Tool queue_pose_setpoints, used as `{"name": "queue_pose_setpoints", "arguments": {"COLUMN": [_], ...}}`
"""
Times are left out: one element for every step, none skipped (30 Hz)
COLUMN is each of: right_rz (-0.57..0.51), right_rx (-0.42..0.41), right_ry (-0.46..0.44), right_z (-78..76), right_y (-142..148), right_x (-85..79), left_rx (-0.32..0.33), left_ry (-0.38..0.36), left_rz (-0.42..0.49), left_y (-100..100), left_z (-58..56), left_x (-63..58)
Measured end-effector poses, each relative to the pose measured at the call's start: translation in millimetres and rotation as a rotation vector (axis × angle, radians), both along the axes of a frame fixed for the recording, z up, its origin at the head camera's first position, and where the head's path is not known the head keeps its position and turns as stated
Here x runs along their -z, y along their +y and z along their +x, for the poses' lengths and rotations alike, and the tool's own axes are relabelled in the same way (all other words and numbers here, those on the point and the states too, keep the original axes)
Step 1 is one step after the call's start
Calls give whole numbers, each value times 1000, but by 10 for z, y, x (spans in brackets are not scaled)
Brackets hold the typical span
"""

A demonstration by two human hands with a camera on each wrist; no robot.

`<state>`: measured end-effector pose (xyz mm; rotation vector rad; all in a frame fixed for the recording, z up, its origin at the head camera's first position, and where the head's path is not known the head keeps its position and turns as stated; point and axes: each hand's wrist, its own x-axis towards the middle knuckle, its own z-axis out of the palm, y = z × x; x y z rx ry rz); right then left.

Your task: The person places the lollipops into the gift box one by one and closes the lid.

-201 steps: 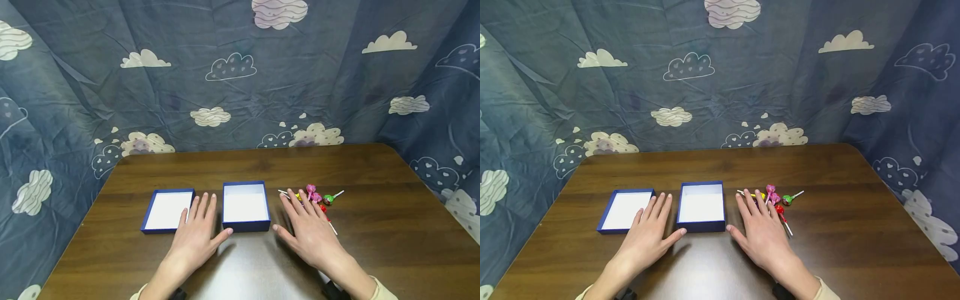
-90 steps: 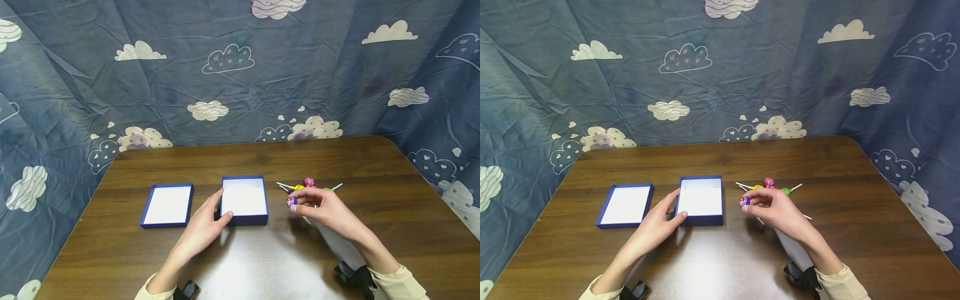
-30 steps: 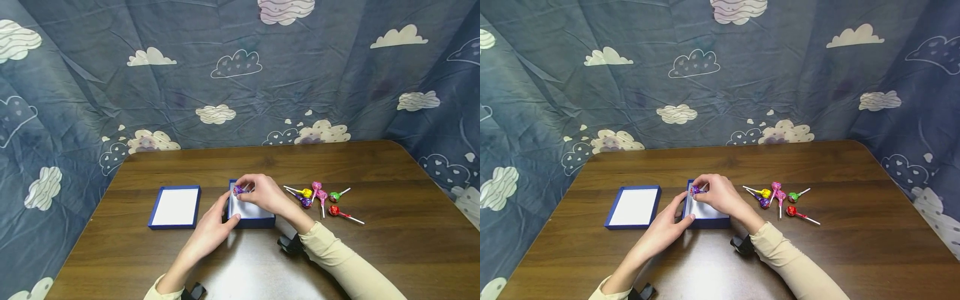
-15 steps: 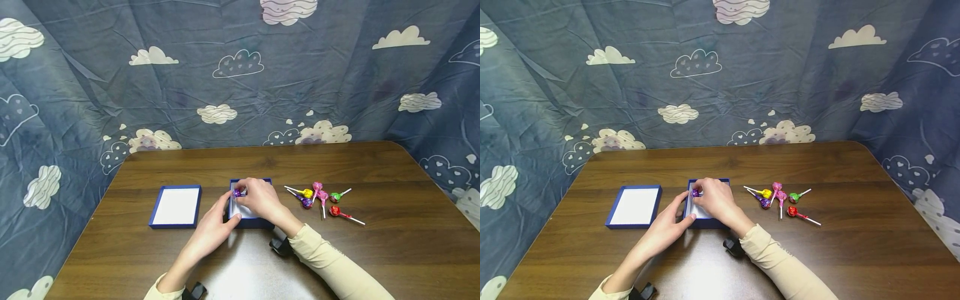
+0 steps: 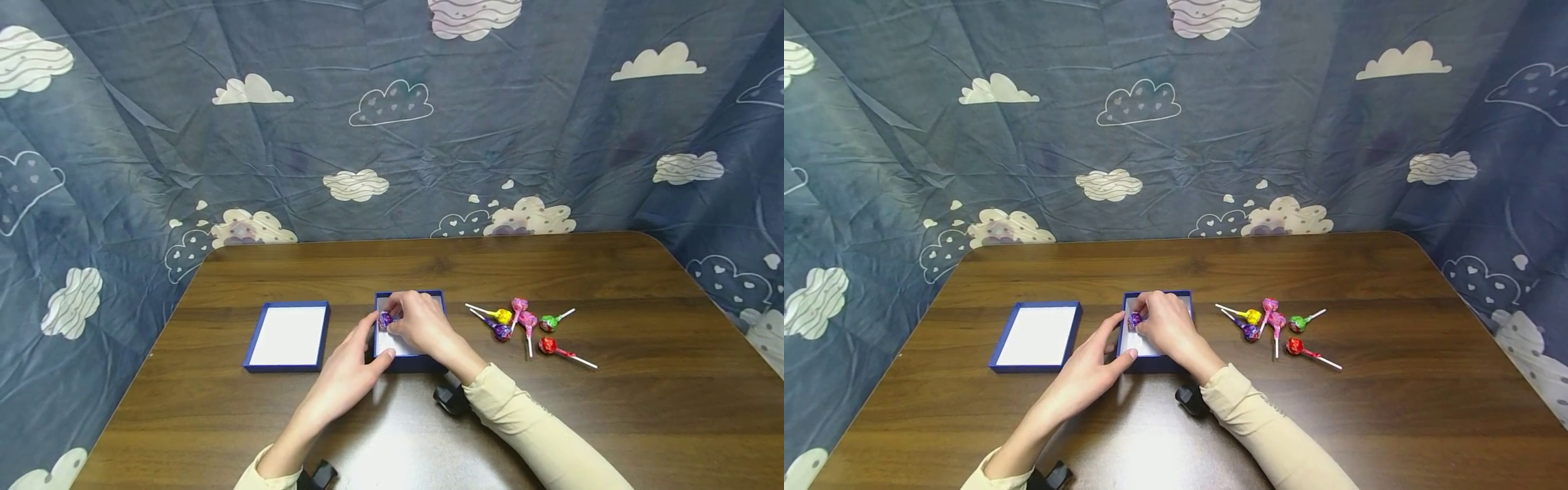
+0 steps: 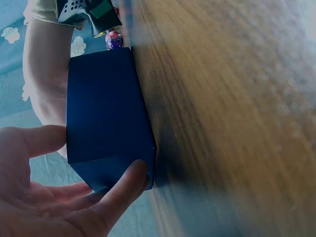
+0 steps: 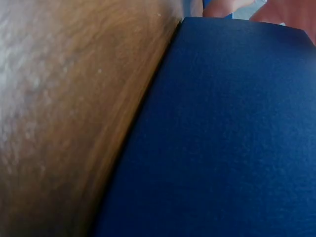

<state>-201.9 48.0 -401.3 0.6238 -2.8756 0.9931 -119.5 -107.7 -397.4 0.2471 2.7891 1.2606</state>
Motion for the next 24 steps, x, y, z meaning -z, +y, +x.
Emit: {"name": "queue_pose_setpoints", "arguments": {"right_rz": [-3,0,2,5,9,16,22,27,30,33,37,41,43,46,50,54,56,59,58,54,50,45,37,28], "right_rx": [0,0,0,1,3,4,5,5,5,5,5,4,5,8,11,17,22,27,33,40,45,50,53,57], "right_ry": [2,5,7,11,18,27,38,47,58,69,79,87,93,95,97,98,98,97,95,92,91,89,87,85], "right_z": [0,1,3,4,8,14,18,23,28,33,37,39,38,38,36,32,27,20,14,9,3,-1,-3,-4], "right_y": [0,0,0,0,2,3,5,7,10,12,14,15,16,15,13,10,6,1,-5,-10,-16,-22,-27,-30], "right_x": [0,-1,-1,-3,0,0,2,5,9,14,17,20,24,24,25,22,19,18,16,15,13,12,12,13], "left_rx": [0,-1,-1,-1,-1,-2,-3,-3,-2,-2,-2,-2,-1,0,-1,-2,-2,-2,-2,-3,-4,-4,-5,-6], "left_ry": [1,3,5,6,7,8,9,10,10,11,12,12,12,12,12,12,13,13,15,16,17,17,17,16], "left_rz": [-1,-2,-4,-5,-5,-5,-4,-4,-4,-3,-4,-3,-3,-4,-3,-4,-5,-5,-4,-3,-1,-1,1,3], "left_y": [0,1,0,0,0,0,0,1,2,3,4,6,7,8,8,8,8,6,5,3,1,-2,-4,-7], "left_z": [0,0,1,2,3,5,6,6,6,6,6,5,4,3,3,3,3,2,1,1,1,1,1,0], "left_x": [-1,-1,0,1,2,1,2,3,4,5,4,5,6,6,4,2,0,0,-1,-2,-2,0,3,6]}}
